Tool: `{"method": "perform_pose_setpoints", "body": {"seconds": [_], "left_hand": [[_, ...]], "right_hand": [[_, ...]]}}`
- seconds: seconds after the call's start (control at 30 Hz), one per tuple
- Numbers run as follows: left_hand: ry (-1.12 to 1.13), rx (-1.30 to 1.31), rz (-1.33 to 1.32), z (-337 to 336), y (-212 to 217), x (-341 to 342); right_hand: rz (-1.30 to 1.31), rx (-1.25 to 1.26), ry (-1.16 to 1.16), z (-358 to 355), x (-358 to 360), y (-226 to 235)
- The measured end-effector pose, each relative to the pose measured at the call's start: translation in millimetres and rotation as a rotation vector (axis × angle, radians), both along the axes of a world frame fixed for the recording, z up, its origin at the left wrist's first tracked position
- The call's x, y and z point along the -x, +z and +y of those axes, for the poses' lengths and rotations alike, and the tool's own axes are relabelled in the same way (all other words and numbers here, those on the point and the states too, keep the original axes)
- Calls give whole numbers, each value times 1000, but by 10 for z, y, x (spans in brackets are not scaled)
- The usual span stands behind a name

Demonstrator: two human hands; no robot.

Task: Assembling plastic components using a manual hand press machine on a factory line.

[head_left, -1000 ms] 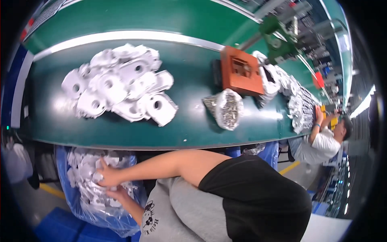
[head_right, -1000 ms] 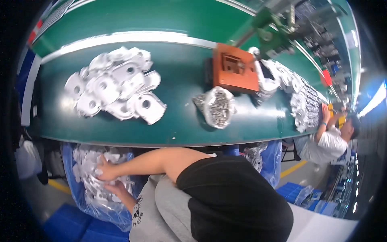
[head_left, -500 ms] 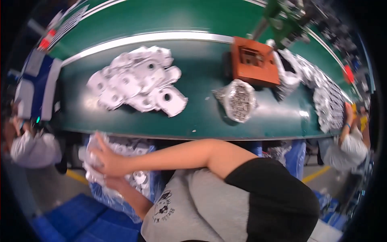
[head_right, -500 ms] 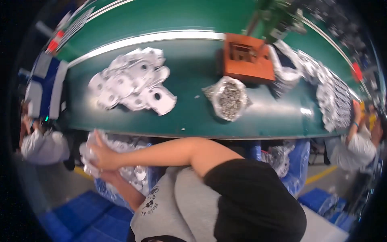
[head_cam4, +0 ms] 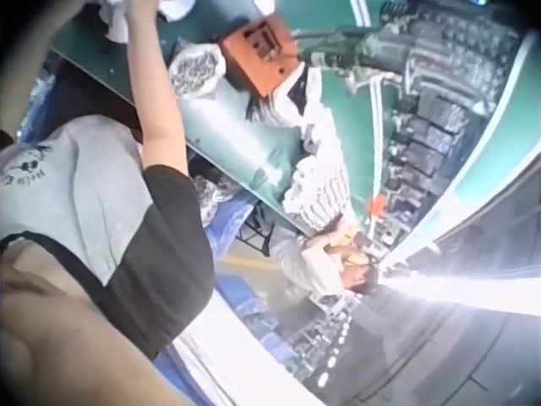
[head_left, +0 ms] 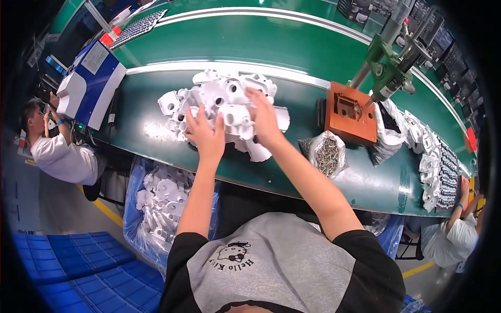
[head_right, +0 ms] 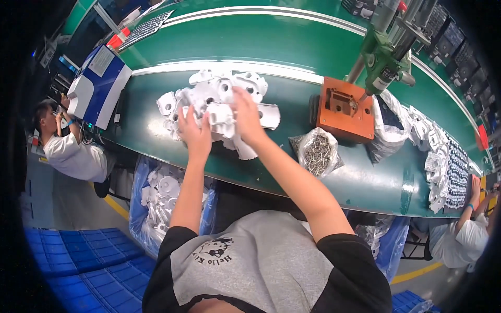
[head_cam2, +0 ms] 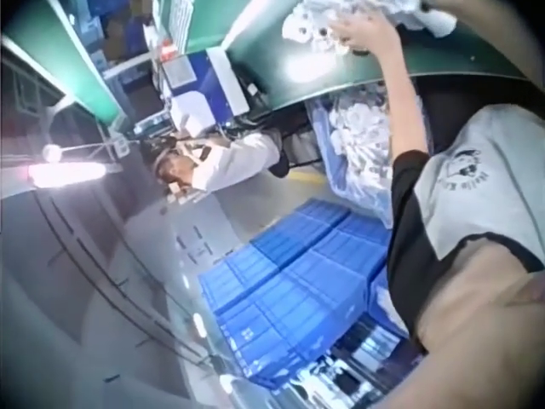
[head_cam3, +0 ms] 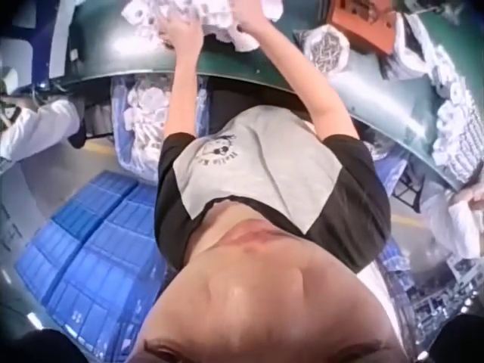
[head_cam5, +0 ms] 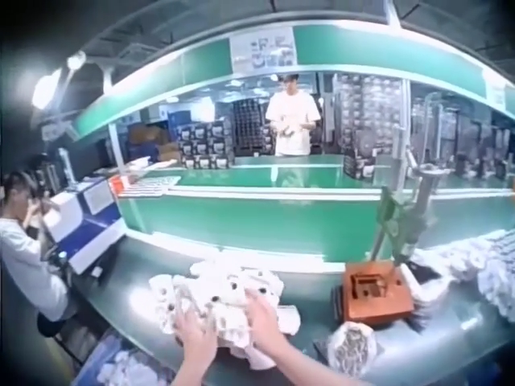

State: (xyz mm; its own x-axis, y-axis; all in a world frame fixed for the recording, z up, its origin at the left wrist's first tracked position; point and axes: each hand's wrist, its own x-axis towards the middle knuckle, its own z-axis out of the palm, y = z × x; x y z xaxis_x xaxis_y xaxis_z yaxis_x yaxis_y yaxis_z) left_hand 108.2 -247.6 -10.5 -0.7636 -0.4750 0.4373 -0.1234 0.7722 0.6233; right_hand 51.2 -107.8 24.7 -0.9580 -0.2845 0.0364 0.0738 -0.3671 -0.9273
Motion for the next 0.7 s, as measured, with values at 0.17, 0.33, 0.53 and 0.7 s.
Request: {"method": "perform_pose_setpoints", "body": {"seconds": [0.17,0.33,0.53,0.7], "left_hand": [[-23,141,-49,65,33,55],[13,370,-102,-87,79,-139],[-261,309,125,-45,59,-541],[-929,321,-249,518,179,-1094]], "right_hand": [[127,-142,-90,632,148,-57],[428,-721,-106,1129,-295,86],[608,-750,-64,1567,-775,180],[349,-510,169,1839,-1046,175]]}}
